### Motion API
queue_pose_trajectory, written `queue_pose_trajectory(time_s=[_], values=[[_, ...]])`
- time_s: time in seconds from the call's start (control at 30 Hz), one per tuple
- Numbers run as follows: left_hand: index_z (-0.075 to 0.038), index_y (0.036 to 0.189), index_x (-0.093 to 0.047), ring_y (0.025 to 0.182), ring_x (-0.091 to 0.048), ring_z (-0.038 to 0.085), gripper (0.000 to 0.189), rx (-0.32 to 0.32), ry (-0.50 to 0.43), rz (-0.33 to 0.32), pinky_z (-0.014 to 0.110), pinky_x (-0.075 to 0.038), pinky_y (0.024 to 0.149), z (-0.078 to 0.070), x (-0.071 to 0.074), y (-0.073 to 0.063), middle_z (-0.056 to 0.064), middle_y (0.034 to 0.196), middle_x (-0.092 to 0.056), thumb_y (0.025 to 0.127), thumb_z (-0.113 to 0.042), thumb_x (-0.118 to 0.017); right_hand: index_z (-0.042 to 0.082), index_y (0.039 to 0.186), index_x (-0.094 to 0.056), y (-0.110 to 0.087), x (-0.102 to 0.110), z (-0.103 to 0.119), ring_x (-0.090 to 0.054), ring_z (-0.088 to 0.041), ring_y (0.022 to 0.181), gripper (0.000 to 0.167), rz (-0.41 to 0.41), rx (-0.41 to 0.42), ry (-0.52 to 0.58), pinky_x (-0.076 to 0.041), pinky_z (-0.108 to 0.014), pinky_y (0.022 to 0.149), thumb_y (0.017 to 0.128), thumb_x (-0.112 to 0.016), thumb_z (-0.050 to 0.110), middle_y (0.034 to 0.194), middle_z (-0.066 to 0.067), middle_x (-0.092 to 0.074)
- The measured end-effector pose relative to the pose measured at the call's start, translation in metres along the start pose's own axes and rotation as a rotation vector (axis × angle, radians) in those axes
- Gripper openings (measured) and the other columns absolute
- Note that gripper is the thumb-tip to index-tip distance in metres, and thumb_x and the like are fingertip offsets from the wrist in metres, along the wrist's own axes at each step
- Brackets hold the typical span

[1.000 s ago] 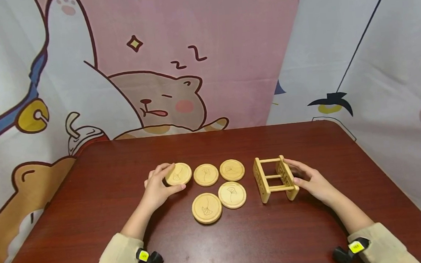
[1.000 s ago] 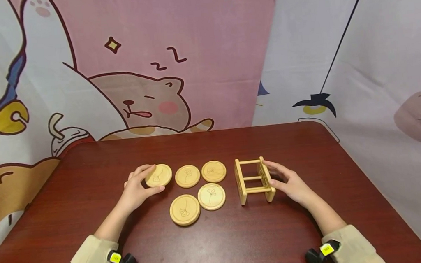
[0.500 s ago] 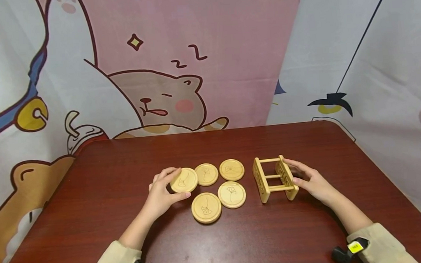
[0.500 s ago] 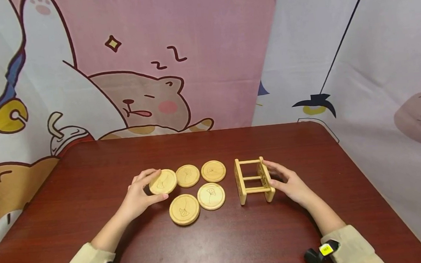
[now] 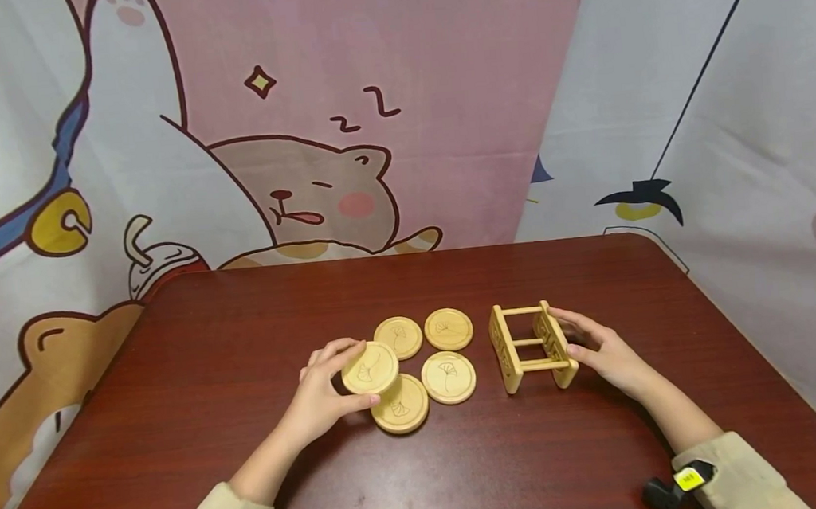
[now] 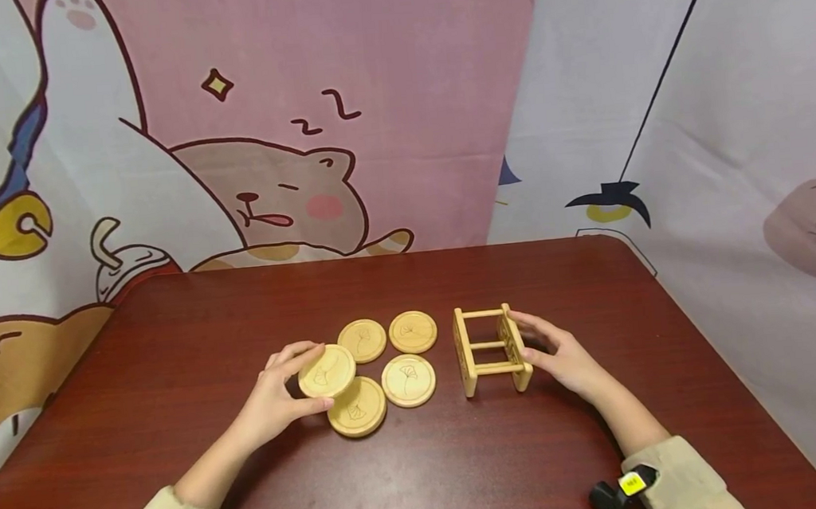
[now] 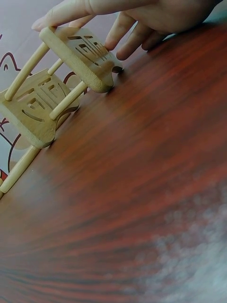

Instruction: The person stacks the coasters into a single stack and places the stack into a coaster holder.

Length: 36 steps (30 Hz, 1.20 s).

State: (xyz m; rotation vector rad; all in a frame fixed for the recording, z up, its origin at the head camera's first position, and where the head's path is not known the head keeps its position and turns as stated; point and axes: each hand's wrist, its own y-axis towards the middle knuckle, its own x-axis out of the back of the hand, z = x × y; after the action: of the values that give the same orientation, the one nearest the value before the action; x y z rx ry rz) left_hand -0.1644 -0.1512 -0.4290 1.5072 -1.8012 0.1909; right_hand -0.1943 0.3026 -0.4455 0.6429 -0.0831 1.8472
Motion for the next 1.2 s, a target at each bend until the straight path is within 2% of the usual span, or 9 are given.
queue_pose_trajectory(time_s=[0.33,0.67,1.2], values=[[-0.009,0.130,-0.061,0.117,-0.044,0.025,0.078,-0.025,0.009,0.058,0.050,-0.027,0.087,-0.006,-0.006,-0.004,-0.002,0.130,-0.053,0.062,-0.034,-0.089,0.008,0.148,-0.036,0.000,0.000,0.001,-0.049,-0.006,0.116,0.058,0.000,0.000,-0.007,-0.042,-0.022,0.088,0.094,-0.057,0.002,0.134,-0.022,-0.048],[-0.010,0.130,-0.061,0.117,-0.043,0.021,0.077,-0.028,-0.010,0.106,0.043,-0.027,0.086,-0.007,-0.013,-0.008,-0.007,0.130,-0.053,0.061,-0.032,-0.089,0.008,0.147,-0.037,0.000,0.000,-0.001,-0.049,-0.005,0.116,0.057,-0.002,0.005,0.001,-0.043,-0.022,0.087,0.094,-0.057,0.002,0.135,-0.023,-0.047],[-0.012,0.133,-0.058,0.122,-0.039,0.022,0.077,-0.018,-0.054,0.202,0.046,-0.025,0.090,-0.013,-0.017,-0.013,-0.006,0.135,-0.050,0.065,-0.036,-0.087,0.009,0.147,-0.037,0.000,0.000,-0.002,-0.049,-0.005,0.115,0.058,-0.005,0.000,-0.010,-0.043,-0.023,0.087,0.094,-0.058,0.004,0.134,-0.021,-0.048]])
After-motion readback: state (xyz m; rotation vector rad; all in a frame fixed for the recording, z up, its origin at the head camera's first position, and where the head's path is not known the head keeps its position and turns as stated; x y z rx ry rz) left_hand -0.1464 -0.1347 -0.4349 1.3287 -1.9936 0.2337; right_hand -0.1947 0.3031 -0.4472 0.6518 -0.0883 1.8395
